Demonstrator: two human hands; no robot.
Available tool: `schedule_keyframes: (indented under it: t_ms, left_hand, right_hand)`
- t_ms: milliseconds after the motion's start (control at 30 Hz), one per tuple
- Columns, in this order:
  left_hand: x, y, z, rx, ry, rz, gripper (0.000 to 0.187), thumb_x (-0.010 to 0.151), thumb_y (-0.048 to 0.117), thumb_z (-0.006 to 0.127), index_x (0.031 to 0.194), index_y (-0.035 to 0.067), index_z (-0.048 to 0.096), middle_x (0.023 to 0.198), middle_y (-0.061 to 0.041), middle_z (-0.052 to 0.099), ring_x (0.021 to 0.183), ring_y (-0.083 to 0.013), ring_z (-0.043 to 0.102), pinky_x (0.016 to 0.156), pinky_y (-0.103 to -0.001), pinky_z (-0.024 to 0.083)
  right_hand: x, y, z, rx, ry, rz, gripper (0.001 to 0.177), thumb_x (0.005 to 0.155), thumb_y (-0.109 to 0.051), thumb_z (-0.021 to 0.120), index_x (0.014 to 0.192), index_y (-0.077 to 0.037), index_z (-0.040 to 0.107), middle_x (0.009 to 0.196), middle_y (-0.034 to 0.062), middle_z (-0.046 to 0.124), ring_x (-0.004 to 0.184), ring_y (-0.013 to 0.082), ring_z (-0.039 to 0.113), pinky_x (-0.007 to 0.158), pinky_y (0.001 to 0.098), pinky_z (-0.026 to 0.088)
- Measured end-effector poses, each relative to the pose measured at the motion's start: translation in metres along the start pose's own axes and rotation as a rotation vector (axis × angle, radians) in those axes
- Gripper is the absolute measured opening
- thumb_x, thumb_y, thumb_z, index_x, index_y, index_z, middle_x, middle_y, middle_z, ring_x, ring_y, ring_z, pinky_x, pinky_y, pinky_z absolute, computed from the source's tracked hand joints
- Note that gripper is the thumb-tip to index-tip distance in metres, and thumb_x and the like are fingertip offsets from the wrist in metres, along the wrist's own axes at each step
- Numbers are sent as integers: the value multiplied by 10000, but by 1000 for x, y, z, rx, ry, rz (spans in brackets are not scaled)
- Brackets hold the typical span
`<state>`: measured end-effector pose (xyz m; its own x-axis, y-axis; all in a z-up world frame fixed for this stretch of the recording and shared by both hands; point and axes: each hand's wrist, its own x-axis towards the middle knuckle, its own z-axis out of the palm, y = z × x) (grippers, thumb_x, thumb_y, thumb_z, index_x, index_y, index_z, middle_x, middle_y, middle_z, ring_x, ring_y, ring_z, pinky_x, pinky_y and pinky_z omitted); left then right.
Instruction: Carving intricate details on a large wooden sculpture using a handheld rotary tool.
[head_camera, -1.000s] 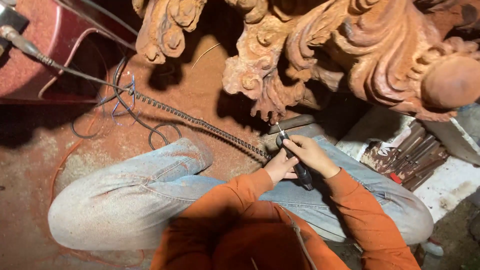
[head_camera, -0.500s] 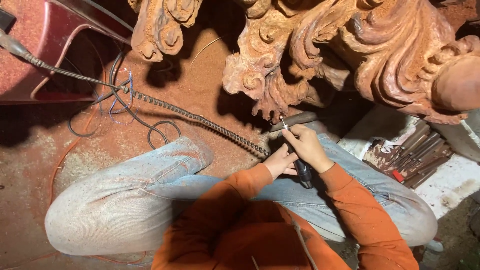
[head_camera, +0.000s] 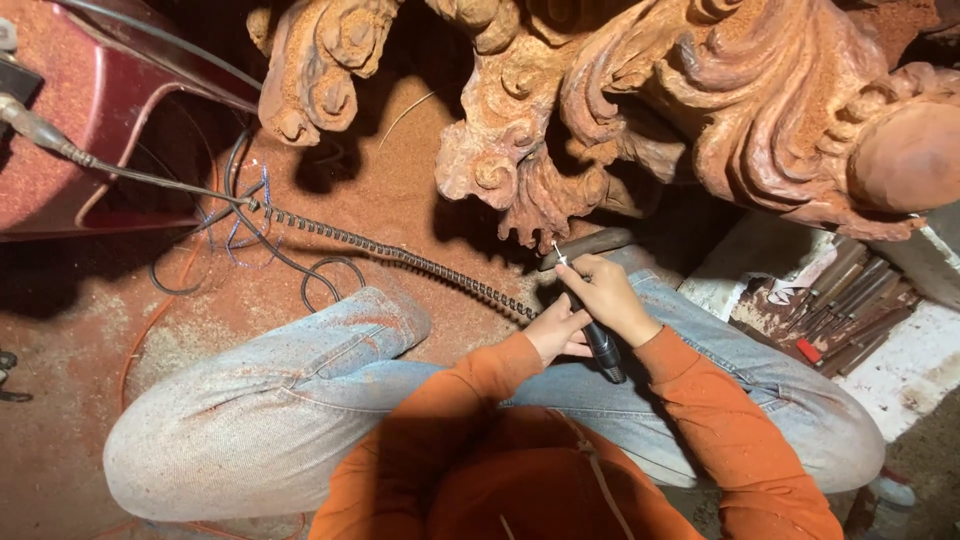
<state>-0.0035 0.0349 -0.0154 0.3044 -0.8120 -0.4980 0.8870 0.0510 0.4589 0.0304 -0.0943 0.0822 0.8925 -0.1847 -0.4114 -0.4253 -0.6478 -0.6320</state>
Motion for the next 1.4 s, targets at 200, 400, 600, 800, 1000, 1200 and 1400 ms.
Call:
schedule_keyframes:
  t_ms: [200,400,600,800,1000,1200,1400]
  left_hand:
    - [-6,-5,5,-2,34,-14,519,1066,132,482,1519,51,243,1330,-305,573,1035,-414,691,812,-552,598]
    - [4,-6,-10,204,4,73,537,1089,152,502,1523,21,215,1380,-265,542,1086,-349,665,865,-509,585]
    - [-74,91,13,471,197,228,318,1125,293,384,1291,24,414,792,-129,646,564,-215,666,484,-320,611]
    - [-124,152,2,705,372,215,362,1059,188,439,1339,21,281,686,-124,580,418,-184,574,344,-253,546]
    - [-121,184,10,1070,458,196,578,1046,219,497,1567,253,250,943,-228,687,634,-304,705,542,-377,643]
    - [-116,187,19,1101,510,214,622,1040,236,489,1612,324,261,1097,-323,683,941,-366,706,787,-480,588]
    - [-111,178,11,1040,509,191,618,1038,222,500,1602,335,275,906,-251,729,601,-290,717,521,-363,612]
  right_hand:
    - [-9,-5,-6,46,-56,114,529,998,-485,601,775,-20,720,847,191,743,905,390,704,841,463,545]
    - [-15,-9,-12,238,52,0,375,973,-320,652,757,-23,728,899,174,773,936,364,735,871,443,561]
    - [0,-40,31,930,222,225,386,1006,-430,640,880,-87,767,766,-13,622,764,124,593,650,279,535]
    - [9,-103,42,1235,166,216,366,961,-402,711,805,-72,742,662,-51,546,603,52,510,530,176,428]
    - [43,-88,68,1107,198,192,435,979,-488,673,736,-129,711,580,-96,417,522,18,379,471,180,264]
    - [44,-104,50,976,250,197,452,974,-519,656,729,-147,739,633,-26,618,680,93,542,619,246,411]
    - [40,-111,38,995,244,206,448,985,-491,651,721,-139,731,632,-39,591,679,95,535,609,230,385]
